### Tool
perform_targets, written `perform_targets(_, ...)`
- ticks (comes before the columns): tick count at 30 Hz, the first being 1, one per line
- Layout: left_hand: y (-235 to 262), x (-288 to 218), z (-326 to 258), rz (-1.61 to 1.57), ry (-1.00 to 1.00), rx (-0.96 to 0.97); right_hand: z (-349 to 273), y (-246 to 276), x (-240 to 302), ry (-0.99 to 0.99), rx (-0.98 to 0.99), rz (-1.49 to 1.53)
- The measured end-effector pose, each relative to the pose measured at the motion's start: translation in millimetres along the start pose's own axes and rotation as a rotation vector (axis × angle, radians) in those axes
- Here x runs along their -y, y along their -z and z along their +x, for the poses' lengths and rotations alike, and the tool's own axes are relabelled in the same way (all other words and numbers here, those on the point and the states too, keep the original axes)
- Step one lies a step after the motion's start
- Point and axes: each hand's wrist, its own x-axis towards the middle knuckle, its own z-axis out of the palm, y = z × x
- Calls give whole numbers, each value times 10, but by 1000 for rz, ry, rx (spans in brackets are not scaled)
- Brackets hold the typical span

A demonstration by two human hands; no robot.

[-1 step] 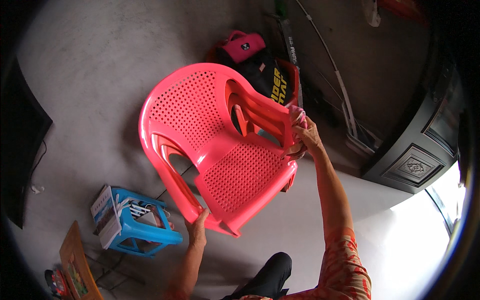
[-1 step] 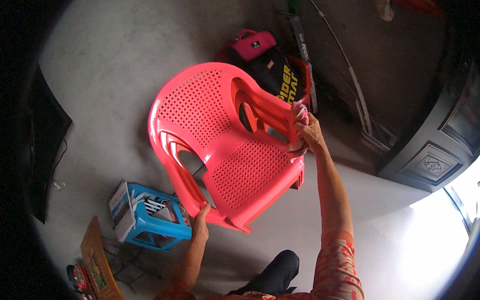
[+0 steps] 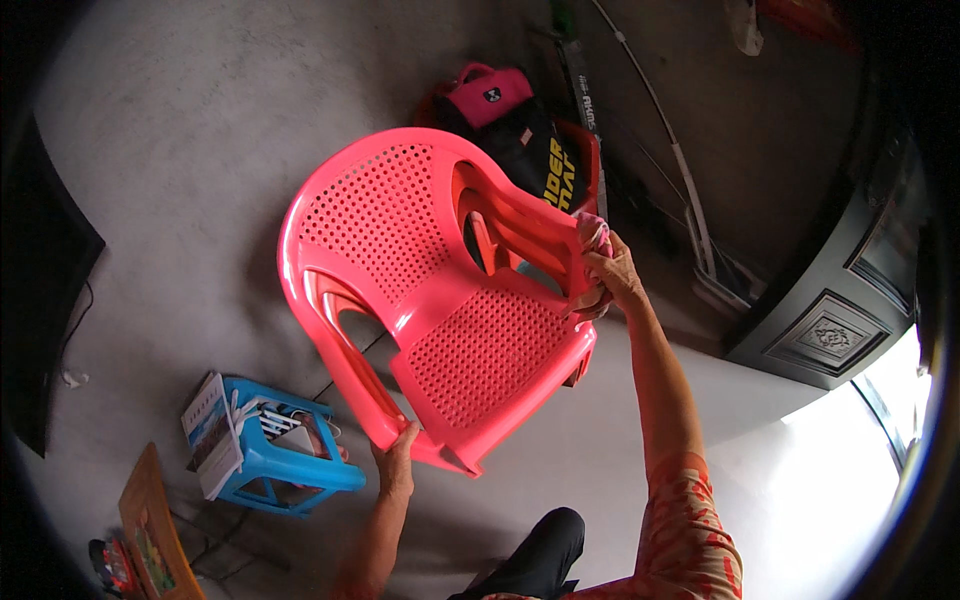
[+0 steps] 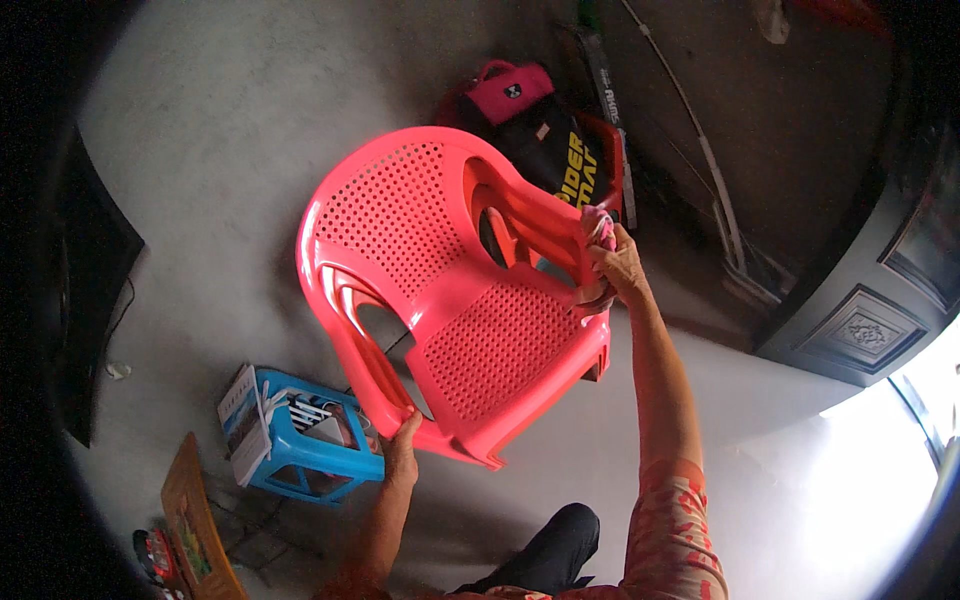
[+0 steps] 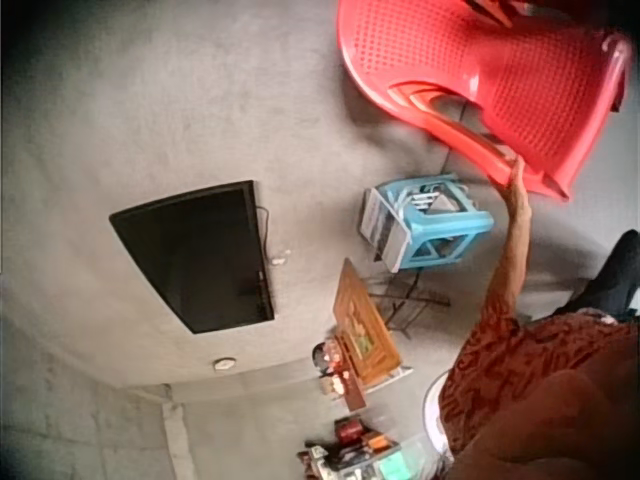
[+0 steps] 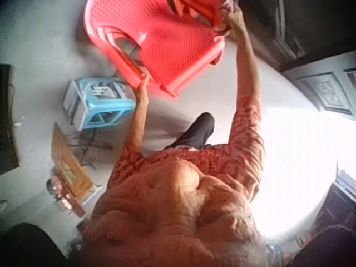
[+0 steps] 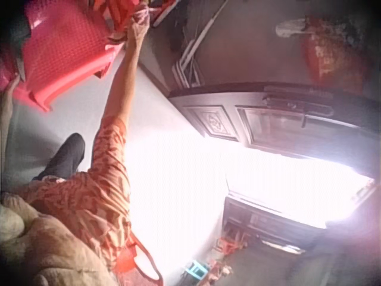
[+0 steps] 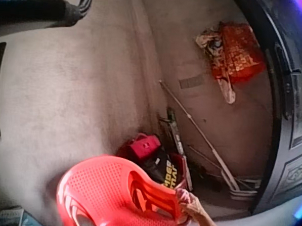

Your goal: The person sits on the floor and wipes a red plastic chair with a pink cloth, cleaning the seat, backrest, and armrests. They then place the red chair aside and repeat the wiping process on a pink plastic chair.

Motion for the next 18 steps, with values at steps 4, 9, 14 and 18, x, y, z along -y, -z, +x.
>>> perform_targets(4,5,1,66,-44,-32,-43,142,-99,-41,1,20,133)
perform_targets(9,37,1,104,-35,-26,-2,199,-107,-81,54,-52,15)
perform_targets(14,162,-198,75,23,13,45,-37,-168,177,-10,-85,-58)
perform_targets(18,388,-306,177,82,-30,63,-183,-254,416,-21,-134,-26)
